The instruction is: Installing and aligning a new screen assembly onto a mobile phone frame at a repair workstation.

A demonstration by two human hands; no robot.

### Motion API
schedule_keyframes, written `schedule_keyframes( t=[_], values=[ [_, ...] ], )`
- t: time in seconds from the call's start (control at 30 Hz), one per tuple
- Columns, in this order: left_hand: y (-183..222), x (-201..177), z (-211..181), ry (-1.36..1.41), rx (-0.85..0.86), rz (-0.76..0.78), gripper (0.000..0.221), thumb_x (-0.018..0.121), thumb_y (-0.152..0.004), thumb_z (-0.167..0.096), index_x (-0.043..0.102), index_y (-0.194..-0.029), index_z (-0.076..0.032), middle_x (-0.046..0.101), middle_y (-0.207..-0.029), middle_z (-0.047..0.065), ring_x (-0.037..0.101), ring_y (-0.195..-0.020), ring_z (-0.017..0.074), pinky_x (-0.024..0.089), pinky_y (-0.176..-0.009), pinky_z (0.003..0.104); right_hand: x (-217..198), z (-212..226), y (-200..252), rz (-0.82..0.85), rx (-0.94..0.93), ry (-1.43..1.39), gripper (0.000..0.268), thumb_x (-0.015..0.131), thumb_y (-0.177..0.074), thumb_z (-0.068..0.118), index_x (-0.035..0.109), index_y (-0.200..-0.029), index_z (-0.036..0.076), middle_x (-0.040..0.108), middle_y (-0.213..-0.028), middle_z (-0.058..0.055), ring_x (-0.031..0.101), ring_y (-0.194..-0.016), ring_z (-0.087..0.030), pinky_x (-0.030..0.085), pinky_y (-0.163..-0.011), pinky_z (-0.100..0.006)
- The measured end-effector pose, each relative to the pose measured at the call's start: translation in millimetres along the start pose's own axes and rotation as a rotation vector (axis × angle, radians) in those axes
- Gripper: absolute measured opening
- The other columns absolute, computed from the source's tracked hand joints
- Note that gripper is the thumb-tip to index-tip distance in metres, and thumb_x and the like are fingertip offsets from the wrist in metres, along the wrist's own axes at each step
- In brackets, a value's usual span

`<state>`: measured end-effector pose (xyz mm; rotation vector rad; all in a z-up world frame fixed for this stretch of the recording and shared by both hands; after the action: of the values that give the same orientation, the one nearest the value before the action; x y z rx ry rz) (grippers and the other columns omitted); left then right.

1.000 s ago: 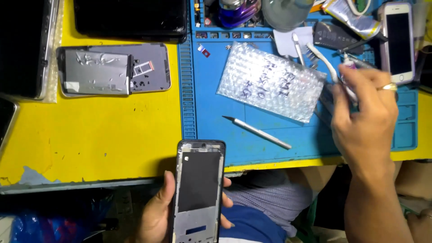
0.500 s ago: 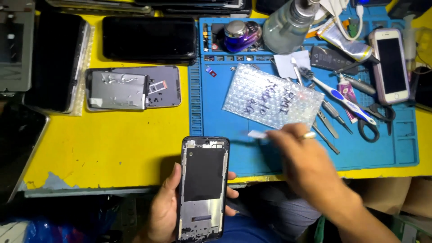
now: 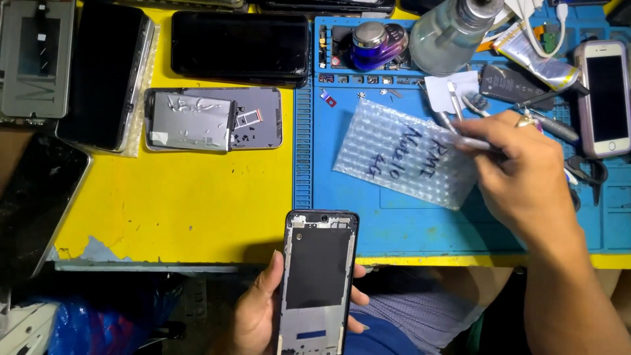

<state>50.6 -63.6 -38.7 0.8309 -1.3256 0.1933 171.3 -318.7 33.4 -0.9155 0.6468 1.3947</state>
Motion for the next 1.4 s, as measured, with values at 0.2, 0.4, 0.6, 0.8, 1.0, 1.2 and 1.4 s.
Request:
schedule_keyframes(
  t=[0.2, 0.4, 0.6, 0.8, 1.0, 1.2, 1.4],
  values=[
    [4.9, 25.0, -8.8, -0.168, 0.07, 0.25, 0.093, 0.075, -0.093, -0.044, 0.029, -0.153, 0.01, 0.05, -0.143, 0.033, 0.059, -0.126, 0.0435, 0.05, -0.109, 0.057, 26.8, 18.4, 2.0, 0.263, 0.044, -0.15, 0.036, 0.064, -0.083, -0.005, 0.076, -0.114, 0.009, 0.076, -0.1, -0.006, 0.071, -0.091, -0.02, 0.053, -0.085, -0.034],
    [5.7, 65.1, -37.1, -0.527, 0.332, 0.314, 0.103, 0.084, -0.101, -0.025, 0.003, -0.163, -0.011, 0.048, -0.146, 0.018, 0.048, -0.144, 0.0407, 0.04, -0.118, 0.062, 41.5, 46.1, 20.5, 0.27, -0.188, -0.143, 0.032, 0.069, -0.09, 0.006, 0.073, -0.122, 0.008, 0.066, -0.11, -0.01, 0.067, -0.097, -0.027, 0.052, -0.083, -0.038],
    [-16.2, 89.3, -46.0, -1.161, 0.648, 0.246, 0.085, 0.081, -0.086, -0.023, 0.027, -0.15, -0.007, 0.052, -0.151, 0.025, 0.056, -0.141, 0.0352, 0.05, -0.118, 0.048, 9.3, 88.2, 39.3, 0.303, -0.249, -0.355, 0.083, 0.086, -0.064, 0.049, 0.061, -0.13, 0.006, 0.065, -0.13, -0.017, 0.068, -0.118, -0.027, 0.053, -0.101, -0.038],
    [-36.4, 93.4, -44.3, -1.335, 0.661, 0.223, 0.091, 0.083, -0.081, -0.028, 0.028, -0.149, -0.003, 0.052, -0.153, 0.024, 0.054, -0.145, 0.0322, 0.04, -0.126, 0.04, 15.3, 82.5, 48.2, 0.302, -0.276, -0.31, 0.081, 0.082, -0.076, 0.044, 0.054, -0.137, 0.0, 0.061, -0.132, -0.02, 0.064, -0.12, -0.031, 0.052, -0.103, -0.04],
    [-47.9, 77.7, -45.9, -1.725, 0.585, 0.145, 0.076, 0.081, -0.079, -0.022, 0.043, -0.141, 0.0, 0.058, -0.136, 0.016, 0.06, -0.128, 0.0303, 0.047, -0.112, 0.039, 6.5, 43.1, 53.0, 0.234, -0.099, -0.24, 0.081, 0.09, -0.064, 0.031, 0.06, -0.133, 0.001, 0.064, -0.128, -0.02, 0.064, -0.119, -0.028, 0.055, -0.096, -0.035],
    [-47.5, 81.2, -15.3, -2.289, 0.519, 0.545, 0.075, 0.086, -0.072, -0.032, 0.057, -0.137, -0.009, 0.045, -0.149, 0.023, 0.033, -0.147, 0.0429, 0.018, -0.123, 0.06, -16.2, -22.7, 73.3, 0.13, 0.181, -0.683, 0.081, 0.08, -0.065, 0.042, 0.062, -0.127, -0.008, 0.069, -0.125, -0.022, 0.066, -0.121, -0.03, 0.053, -0.095, -0.037],
    [-56.4, 93.1, -18.8, -2.551, 0.657, 0.495, 0.084, 0.093, -0.059, -0.034, 0.061, -0.135, -0.017, 0.051, -0.143, 0.02, 0.046, -0.129, 0.0382, 0.033, -0.103, 0.054, -3.3, -29.7, 76.6, 0.165, 0.377, -1.594, 0.097, 0.093, -0.092, 0.046, 0.039, -0.15, -0.011, 0.056, -0.14, -0.032, 0.065, -0.116, -0.047, 0.06, -0.091, -0.048]
  ],
)
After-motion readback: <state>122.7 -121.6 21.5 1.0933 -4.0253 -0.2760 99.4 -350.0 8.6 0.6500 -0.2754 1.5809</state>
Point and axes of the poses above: each hand's wrist, its own y-axis away from the middle knuckle, its own x-axis out of the palm, z = x × y, the point moved 9 cm from there along -y, towards the middle knuckle
